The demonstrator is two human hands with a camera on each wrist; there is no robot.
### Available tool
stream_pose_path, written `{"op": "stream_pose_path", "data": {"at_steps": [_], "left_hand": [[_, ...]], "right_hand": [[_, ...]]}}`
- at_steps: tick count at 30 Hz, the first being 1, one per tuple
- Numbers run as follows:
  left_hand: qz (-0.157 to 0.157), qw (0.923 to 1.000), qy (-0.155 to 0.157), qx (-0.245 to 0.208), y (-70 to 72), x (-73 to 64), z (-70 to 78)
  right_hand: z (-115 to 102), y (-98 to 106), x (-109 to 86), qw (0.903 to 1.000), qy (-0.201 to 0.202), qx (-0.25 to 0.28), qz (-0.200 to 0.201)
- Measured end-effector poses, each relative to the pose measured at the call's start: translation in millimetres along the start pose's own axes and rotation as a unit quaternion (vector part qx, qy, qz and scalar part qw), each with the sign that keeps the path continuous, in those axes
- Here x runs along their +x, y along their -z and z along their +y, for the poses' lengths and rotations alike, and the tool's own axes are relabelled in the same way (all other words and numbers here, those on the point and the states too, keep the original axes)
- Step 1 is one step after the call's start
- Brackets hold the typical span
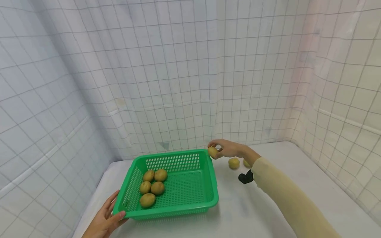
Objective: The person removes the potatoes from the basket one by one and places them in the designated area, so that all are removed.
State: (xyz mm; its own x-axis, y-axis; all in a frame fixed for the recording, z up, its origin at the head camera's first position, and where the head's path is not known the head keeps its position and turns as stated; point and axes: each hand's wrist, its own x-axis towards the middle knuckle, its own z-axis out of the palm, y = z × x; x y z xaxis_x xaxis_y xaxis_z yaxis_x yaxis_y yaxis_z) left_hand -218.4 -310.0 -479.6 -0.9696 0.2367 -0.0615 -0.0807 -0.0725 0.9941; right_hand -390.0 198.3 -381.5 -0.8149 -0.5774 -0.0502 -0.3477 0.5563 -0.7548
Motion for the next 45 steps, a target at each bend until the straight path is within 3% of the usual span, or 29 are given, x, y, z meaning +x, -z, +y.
{"op": "stream_pose_path", "data": {"at_steps": [5,13,22,32,39,45], "left_hand": [[0.016,0.9998,0.010,0.001,1.0,-0.8,0.8],[0.014,0.9999,0.009,0.002,0.8,1.4,1.3],[0.026,0.9994,0.022,0.008,4.4,0.8,1.3],[-0.005,1.0000,0.002,0.005,2.4,2.8,-0.1],[0.001,0.9993,0.036,-0.005,4.6,4.6,-1.1],[0.011,0.9995,0.026,-0.013,3.9,5.1,-0.9]], "right_hand": [[10.1,6.2,-7.4,0.9998,-0.019,-0.002,0.011],[29.0,14.4,-24.6,0.9990,-0.035,0.008,0.027],[41.0,17.9,-32.2,0.9989,-0.029,0.010,0.035],[65.0,21.7,-52.5,0.9954,-0.059,0.030,0.069],[83.4,22.8,-66.3,0.9929,-0.075,0.020,0.091],[88.7,28.0,-72.2,0.9921,-0.072,0.022,0.100]]}}
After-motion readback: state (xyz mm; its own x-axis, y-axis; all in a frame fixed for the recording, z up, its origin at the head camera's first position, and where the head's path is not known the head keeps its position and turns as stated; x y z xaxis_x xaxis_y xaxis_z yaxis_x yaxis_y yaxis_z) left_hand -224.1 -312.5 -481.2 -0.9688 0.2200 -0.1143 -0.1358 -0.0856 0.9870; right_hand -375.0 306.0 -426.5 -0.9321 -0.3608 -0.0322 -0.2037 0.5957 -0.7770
